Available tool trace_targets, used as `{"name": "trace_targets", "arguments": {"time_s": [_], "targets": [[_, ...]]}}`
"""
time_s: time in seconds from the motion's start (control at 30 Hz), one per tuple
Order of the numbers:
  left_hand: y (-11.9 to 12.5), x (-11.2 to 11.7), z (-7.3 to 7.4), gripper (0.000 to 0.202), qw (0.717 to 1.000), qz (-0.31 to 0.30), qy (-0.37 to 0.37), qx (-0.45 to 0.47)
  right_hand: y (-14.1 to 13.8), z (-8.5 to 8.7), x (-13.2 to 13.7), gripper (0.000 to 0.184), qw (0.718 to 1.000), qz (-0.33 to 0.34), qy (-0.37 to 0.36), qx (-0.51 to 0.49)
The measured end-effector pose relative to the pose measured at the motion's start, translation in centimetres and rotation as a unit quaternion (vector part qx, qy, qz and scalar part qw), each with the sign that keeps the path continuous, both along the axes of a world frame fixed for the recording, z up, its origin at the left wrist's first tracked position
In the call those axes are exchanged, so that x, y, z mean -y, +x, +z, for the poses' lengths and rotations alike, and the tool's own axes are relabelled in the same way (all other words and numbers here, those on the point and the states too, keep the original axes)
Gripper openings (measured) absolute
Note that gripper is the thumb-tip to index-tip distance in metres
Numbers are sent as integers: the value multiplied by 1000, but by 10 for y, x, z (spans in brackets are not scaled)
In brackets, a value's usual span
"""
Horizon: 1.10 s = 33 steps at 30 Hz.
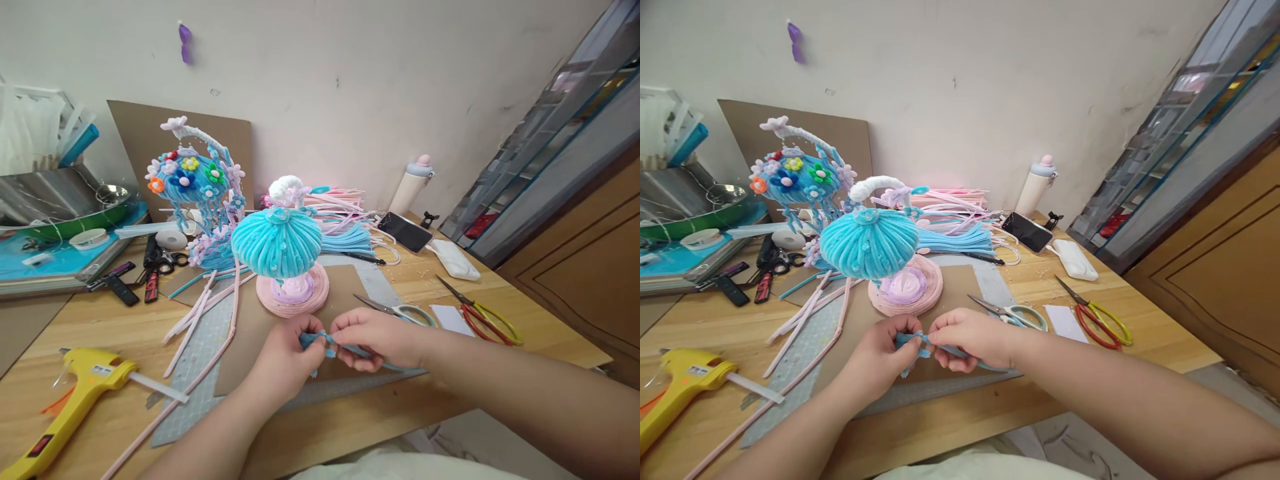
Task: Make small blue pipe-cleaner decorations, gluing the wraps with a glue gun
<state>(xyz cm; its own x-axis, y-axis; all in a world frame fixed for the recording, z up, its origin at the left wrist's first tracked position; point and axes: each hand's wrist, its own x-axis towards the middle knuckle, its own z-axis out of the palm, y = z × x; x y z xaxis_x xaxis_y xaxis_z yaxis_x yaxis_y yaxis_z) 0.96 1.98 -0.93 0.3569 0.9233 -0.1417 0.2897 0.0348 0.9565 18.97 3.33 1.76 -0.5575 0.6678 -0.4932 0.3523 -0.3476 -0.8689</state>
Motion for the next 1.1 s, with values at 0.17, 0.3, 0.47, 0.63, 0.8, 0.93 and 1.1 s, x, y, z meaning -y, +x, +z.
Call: {"name": "trace_targets", "arguments": {"time_s": [0.17, 0.3, 0.47, 0.63, 0.8, 0.93, 1.1], "targets": [[0, 3, 2, 7, 999, -9, 28, -27, -1, -5, 3, 11, 976, -49, -182, -111], [1, 3, 0, 5, 1000, 3, -10, -10, -5, -7, 10, 16, 987, -55, 153, 2], [2, 0, -3, 6, 992, -5, -103, 79, -2, -5, 14, 20, 809, 113, 568, 99], [1, -4, -4, 9, 996, 4, -56, 75, -5, -4, 10, 14, 983, -51, 172, 40], [0, 0, -2, 9, 1000, 4, -8, 9, 0, -2, -1, 11, 947, -63, -287, -130], [1, 2, -1, 9, 1000, -3, 18, 1, -1, -6, 0, 9, 936, -60, -311, -154], [3, 0, -4, 11, 990, 3, -80, 119, -8, -10, 8, 17, 982, -63, 178, -16]]}}
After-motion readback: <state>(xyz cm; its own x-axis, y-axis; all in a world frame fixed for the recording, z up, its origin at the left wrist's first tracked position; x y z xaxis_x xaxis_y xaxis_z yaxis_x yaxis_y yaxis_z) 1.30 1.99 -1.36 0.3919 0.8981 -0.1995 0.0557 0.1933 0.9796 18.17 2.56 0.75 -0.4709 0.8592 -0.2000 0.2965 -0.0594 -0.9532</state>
